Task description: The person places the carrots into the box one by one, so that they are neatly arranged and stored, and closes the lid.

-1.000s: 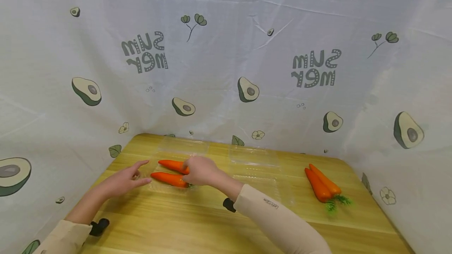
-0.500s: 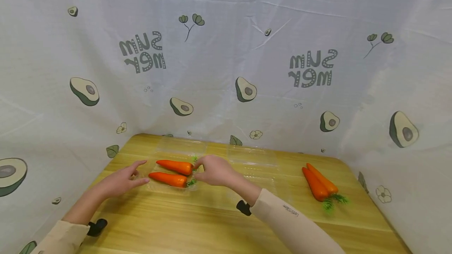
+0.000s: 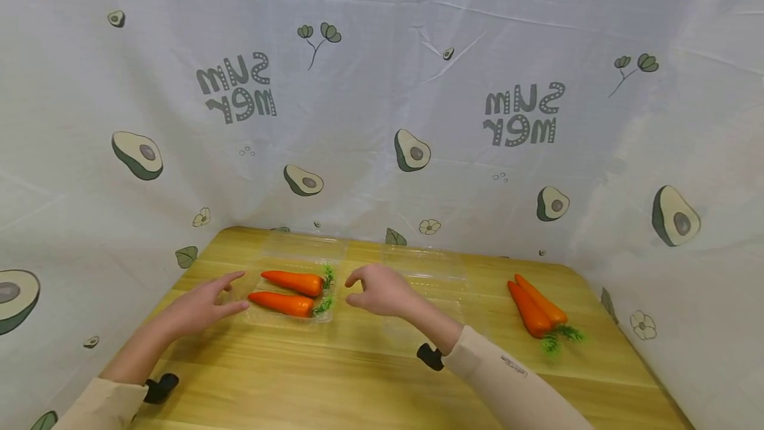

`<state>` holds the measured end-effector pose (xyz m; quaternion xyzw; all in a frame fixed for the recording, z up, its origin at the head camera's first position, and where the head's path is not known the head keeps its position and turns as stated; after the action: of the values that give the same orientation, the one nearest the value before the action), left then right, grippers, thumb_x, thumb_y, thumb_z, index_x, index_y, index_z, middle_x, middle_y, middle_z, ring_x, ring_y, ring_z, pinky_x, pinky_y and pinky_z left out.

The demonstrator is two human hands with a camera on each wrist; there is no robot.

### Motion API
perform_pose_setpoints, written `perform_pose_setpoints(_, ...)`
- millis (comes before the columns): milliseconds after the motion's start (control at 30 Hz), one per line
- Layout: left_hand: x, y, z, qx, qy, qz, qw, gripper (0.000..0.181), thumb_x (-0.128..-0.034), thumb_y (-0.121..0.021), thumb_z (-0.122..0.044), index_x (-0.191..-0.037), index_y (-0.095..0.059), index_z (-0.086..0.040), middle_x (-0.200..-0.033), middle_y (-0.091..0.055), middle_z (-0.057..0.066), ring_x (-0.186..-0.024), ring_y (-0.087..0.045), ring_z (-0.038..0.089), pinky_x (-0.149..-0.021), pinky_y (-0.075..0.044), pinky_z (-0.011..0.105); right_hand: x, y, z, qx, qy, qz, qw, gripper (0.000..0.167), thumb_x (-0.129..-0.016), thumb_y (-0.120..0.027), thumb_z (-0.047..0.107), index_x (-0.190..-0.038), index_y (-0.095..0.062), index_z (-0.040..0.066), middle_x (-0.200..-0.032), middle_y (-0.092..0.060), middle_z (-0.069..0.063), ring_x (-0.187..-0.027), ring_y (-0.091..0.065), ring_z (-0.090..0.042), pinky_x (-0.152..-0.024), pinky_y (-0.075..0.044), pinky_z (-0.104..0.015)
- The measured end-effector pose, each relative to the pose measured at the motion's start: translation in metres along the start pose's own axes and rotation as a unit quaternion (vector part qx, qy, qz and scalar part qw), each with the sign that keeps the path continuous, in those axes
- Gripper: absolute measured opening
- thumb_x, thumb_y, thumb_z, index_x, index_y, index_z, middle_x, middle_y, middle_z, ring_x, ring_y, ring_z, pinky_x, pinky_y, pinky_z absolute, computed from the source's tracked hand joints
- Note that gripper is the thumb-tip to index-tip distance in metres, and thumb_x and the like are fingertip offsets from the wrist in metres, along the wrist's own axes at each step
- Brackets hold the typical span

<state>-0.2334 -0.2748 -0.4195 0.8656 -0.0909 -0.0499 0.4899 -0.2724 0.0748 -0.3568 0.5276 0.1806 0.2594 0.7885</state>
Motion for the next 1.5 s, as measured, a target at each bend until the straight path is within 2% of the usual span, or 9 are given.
perform_pose_setpoints(267,0.003,0.003,-0.013,-0.028,-0.028,-0.101,0.9941,0.065,-0.0979,-0.062,-0.048,-0.145,-0.051,-0.004,-0.144,-0.050,0.028,-0.132,-0.043,0.052,-0.100,-0.038,0.070,0.013,0.003,-0.013,-0.020,-0.010,-0.005,0.9997,0.031,-0.093,-0.071,0.026,-0.118,-0.075,0.009,-0.051,-0.043,0.006,-0.049,-0.034,-0.010,-0.050,-0.029,-0.025)
perform_pose_setpoints(467,0.005,0.004,-0.029,-0.041,-0.046,-0.141,0.9881,0.056,-0.0987,-0.063,-0.043,-0.142,-0.056,-0.008,-0.142,-0.054,0.024,-0.132,-0.044,0.050,-0.100,-0.038,0.070,0.020,0.005,-0.020,-0.028,-0.012,-0.016,0.9994,0.030,-0.092,-0.071,0.025,-0.117,-0.075,0.008,-0.052,-0.043,0.005,-0.049,-0.034,-0.010,-0.050,-0.028,-0.025)
perform_pose_setpoints(700,0.008,0.004,-0.061,-0.044,-0.093,-0.183,0.9777,0.046,-0.0979,-0.066,-0.036,-0.135,-0.061,-0.009,-0.134,-0.060,0.018,-0.125,-0.054,0.043,-0.099,-0.043,0.065,0.029,0.009,-0.029,-0.051,-0.033,-0.026,0.9978,0.030,-0.092,-0.071,0.024,-0.117,-0.075,0.008,-0.056,-0.041,0.005,-0.050,-0.032,-0.011,-0.051,-0.028,-0.027)
perform_pose_setpoints(933,0.016,0.000,-0.096,-0.048,-0.136,-0.205,0.9682,0.041,-0.0948,-0.071,-0.030,-0.131,-0.063,-0.012,-0.131,-0.063,0.011,-0.123,-0.057,0.037,-0.097,-0.049,0.058,0.040,0.015,-0.038,-0.057,-0.037,-0.035,0.9971,0.028,-0.092,-0.071,0.021,-0.116,-0.075,0.007,-0.062,-0.046,0.003,-0.053,-0.035,-0.012,-0.052,-0.029,-0.027)
perform_pose_setpoints(1067,0.018,-0.003,-0.113,-0.053,-0.171,-0.220,0.9591,0.039,-0.0925,-0.073,-0.029,-0.128,-0.065,-0.015,-0.127,-0.065,0.005,-0.119,-0.061,0.030,-0.093,-0.053,0.053,0.045,0.017,-0.042,-0.063,-0.039,-0.041,0.9964,0.028,-0.093,-0.069,0.022,-0.117,-0.074,0.007,-0.063,-0.048,0.003,-0.053,-0.035,-0.011,-0.052,-0.030,-0.027)
perform_pose_setpoints(1167,0.019,-0.009,-0.124,-0.060,-0.196,-0.231,0.9510,0.038,-0.0909,-0.075,-0.028,-0.127,-0.066,-0.019,-0.122,-0.067,0.000,-0.112,-0.064,0.024,-0.089,-0.056,0.047,0.050,0.018,-0.045,-0.070,-0.041,-0.050,0.9954,0.028,-0.094,-0.069,0.023,-0.116,-0.074,0.007,-0.058,-0.044,0.003,-0.051,-0.034,-0.011,-0.051,-0.030,-0.026)
perform_pose_setpoints(1300,0.021,-0.019,-0.137,-0.067,-0.224,-0.233,0.9440,0.034,-0.0912,-0.075,-0.032,-0.123,-0.067,-0.024,-0.119,-0.067,-0.005,-0.106,-0.065,0.017,-0.084,-0.057,0.040,0.059,0.017,-0.050,-0.070,-0.051,-0.060,0.9944,0.027,-0.093,-0.068,0.022,-0.115,-0.075,0.008,-0.055,-0.041,0.004,-0.050,-0.032,-0.011,-0.051,-0.029,-0.026)
perform_pose_setpoints(1400,0.023,-0.028,-0.146,-0.064,-0.232,-0.217,0.9460,0.034,-0.0913,-0.075,-0.034,-0.123,-0.067,-0.025,-0.119,-0.066,-0.008,-0.107,-0.064,0.013,-0.084,-0.057,0.037,0.065,0.016,-0.054,-0.069,-0.056,-0.062,0.9941,0.026,-0.093,-0.067,0.019,-0.115,-0.075,0.006,-0.053,-0.039,0.004,-0.048,-0.031,-0.010,-0.050,-0.030,-0.025)
perform_pose_setpoints(1500,0.024,-0.035,-0.152,-0.055,-0.222,-0.200,0.9528,0.035,-0.0918,-0.074,-0.036,-0.125,-0.066,-0.027,-0.121,-0.065,-0.010,-0.110,-0.062,0.011,-0.084,-0.057,0.035,0.068,0.015,-0.057,-0.073,-0.059,-0.064,0.9935,0.026,-0.093,-0.067,0.018,-0.115,-0.075,0.005,-0.051,-0.038,0.004,-0.047,-0.031,-0.010,-0.050,-0.030,-0.025)
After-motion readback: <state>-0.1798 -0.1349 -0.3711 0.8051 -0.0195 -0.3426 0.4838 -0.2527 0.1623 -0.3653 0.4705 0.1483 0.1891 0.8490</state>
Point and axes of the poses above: each hand's wrist, its own x-axis away from the middle knuckle, its own y-axis out of the back of the hand, z = x × y, the point moved 2 cm from there along -x, towards the middle knuckle
